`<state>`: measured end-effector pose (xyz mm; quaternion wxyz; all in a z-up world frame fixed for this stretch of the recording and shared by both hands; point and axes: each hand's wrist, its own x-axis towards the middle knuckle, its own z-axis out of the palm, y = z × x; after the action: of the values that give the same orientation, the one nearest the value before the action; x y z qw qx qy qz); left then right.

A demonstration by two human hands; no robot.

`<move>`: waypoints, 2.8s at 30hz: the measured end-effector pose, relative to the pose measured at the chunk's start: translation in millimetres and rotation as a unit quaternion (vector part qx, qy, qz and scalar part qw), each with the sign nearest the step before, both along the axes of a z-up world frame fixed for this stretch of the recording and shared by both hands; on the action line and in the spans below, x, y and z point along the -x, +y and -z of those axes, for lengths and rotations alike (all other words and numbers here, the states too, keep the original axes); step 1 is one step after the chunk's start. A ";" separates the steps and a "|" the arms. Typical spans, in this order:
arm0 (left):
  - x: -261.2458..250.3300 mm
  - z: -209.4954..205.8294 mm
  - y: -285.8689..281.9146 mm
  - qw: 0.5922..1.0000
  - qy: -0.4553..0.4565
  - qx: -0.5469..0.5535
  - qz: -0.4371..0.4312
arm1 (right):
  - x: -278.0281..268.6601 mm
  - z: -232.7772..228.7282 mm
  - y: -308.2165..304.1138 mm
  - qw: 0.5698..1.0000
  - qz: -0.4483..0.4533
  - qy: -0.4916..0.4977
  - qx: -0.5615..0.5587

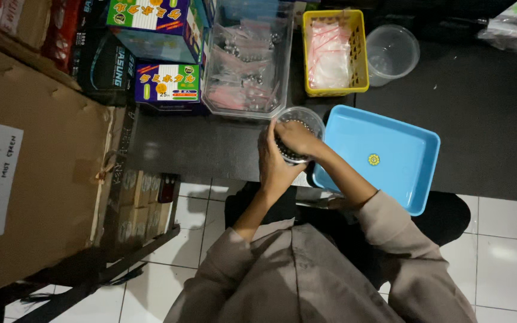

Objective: The person sits on the floor and packs small metallic balls into small plastic bags. They place the filled bags into a clear container and repeatedly transfer balls from a bowl into their hand and then into the bags.

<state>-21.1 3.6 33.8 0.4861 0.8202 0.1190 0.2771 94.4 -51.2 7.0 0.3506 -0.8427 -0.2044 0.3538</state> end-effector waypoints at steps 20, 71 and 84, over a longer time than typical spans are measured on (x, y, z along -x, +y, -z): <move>0.3 -2.6 -1.0 0.999 -0.041 -0.028 0.011 | -2.0 -35.7 -4.4 0.984 0.072 0.163 -0.009; -35.0 12.2 -19.3 0.576 0.028 0.817 0.011 | 34.9 -101.2 -26.2 0.913 0.016 -0.407 -0.025; -60.6 68.7 -14.0 0.570 0.088 0.817 0.019 | 29.4 -80.5 -36.2 0.838 0.017 -0.543 -0.052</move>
<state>39.5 -10.4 -34.9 0.9418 0.0967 0.3214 -0.0204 65.0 -87.4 87.5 0.2324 -0.8834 -0.3662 -0.1777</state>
